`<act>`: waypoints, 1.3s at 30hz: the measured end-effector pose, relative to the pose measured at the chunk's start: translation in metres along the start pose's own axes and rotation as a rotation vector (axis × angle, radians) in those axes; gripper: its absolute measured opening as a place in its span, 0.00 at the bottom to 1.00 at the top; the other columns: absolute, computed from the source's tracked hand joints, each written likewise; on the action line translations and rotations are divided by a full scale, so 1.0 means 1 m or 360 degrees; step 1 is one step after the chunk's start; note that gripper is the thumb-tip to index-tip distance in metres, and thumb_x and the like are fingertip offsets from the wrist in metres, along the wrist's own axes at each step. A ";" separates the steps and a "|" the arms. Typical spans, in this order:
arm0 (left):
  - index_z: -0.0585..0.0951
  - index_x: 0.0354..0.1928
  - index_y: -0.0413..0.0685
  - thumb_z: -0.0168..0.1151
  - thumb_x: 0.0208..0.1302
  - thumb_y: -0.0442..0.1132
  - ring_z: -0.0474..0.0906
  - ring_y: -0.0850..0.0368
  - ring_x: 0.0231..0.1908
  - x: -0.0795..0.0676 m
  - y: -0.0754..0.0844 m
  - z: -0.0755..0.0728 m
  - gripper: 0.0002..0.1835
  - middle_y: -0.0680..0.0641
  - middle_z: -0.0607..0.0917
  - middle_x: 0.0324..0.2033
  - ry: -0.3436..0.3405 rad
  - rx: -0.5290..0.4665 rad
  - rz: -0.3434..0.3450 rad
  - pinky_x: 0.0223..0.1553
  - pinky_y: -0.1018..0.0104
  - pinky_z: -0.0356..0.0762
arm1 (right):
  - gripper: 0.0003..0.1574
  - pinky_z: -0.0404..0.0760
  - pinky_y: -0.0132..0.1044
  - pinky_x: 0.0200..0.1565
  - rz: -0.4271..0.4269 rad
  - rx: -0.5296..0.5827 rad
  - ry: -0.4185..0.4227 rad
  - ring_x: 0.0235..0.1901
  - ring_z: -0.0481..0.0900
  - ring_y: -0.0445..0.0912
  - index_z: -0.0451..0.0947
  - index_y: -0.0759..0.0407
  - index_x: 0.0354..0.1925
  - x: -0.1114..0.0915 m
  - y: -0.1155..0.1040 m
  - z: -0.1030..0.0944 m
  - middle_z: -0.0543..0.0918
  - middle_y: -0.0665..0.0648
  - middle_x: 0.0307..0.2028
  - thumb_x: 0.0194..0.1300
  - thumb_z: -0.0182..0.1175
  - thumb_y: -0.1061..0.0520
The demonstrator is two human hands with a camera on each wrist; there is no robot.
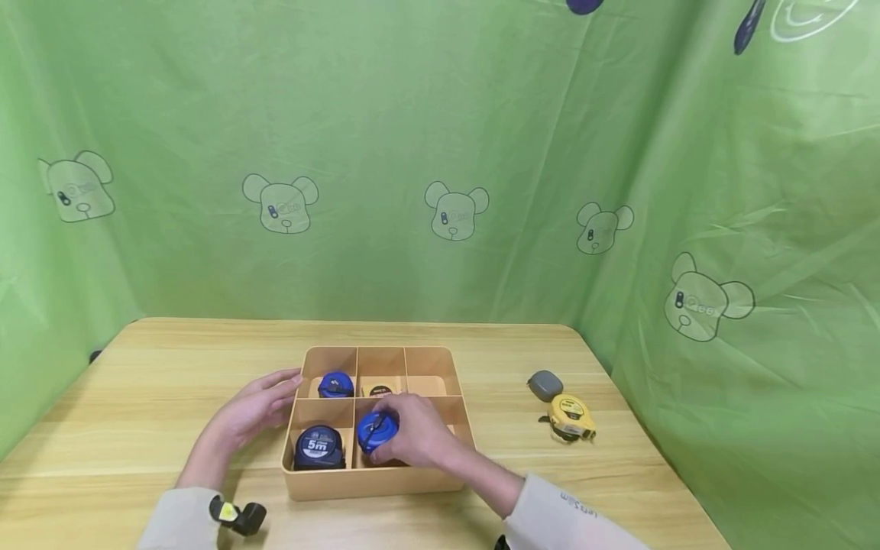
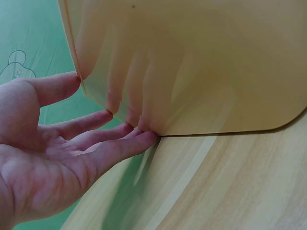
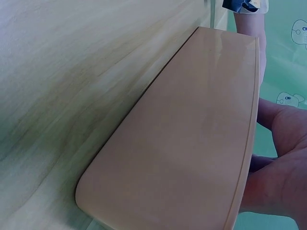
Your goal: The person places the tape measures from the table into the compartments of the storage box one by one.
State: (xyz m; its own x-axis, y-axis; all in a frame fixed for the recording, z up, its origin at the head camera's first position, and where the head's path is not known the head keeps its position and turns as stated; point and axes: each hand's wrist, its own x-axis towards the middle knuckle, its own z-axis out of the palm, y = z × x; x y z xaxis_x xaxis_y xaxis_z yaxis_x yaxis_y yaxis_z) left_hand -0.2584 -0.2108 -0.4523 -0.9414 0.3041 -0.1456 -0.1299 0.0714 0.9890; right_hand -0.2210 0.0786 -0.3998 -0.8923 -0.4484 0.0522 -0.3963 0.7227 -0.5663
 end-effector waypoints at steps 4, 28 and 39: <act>0.46 0.78 0.31 0.47 0.80 0.49 0.58 0.30 0.74 0.000 0.000 -0.001 0.39 0.27 0.60 0.74 -0.0008 -0.0002 -0.0007 0.73 0.39 0.62 | 0.34 0.81 0.39 0.51 -0.0010 -0.0045 0.0003 0.45 0.80 0.46 0.85 0.55 0.47 0.000 0.000 0.001 0.87 0.51 0.41 0.38 0.85 0.54; 0.48 0.78 0.31 0.49 0.79 0.50 0.59 0.29 0.73 -0.001 0.000 0.001 0.40 0.27 0.61 0.73 0.0009 0.0008 -0.0004 0.73 0.38 0.62 | 0.32 0.79 0.35 0.49 -0.0063 -0.0104 0.0007 0.42 0.78 0.43 0.86 0.53 0.44 0.000 0.002 0.002 0.87 0.48 0.39 0.36 0.85 0.54; 0.47 0.78 0.31 0.49 0.80 0.50 0.58 0.29 0.73 -0.001 0.000 0.001 0.40 0.27 0.60 0.73 0.0011 0.0008 -0.0009 0.73 0.37 0.62 | 0.33 0.78 0.35 0.49 -0.0060 -0.0107 0.0003 0.42 0.77 0.42 0.86 0.53 0.45 0.000 0.003 0.003 0.87 0.47 0.38 0.37 0.85 0.54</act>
State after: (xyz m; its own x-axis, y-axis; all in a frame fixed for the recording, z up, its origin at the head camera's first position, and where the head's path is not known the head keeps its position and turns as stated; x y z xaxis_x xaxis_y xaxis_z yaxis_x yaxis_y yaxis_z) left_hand -0.2571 -0.2100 -0.4524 -0.9428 0.2972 -0.1508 -0.1334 0.0780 0.9880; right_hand -0.2218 0.0794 -0.4038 -0.8768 -0.4751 0.0738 -0.4431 0.7390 -0.5074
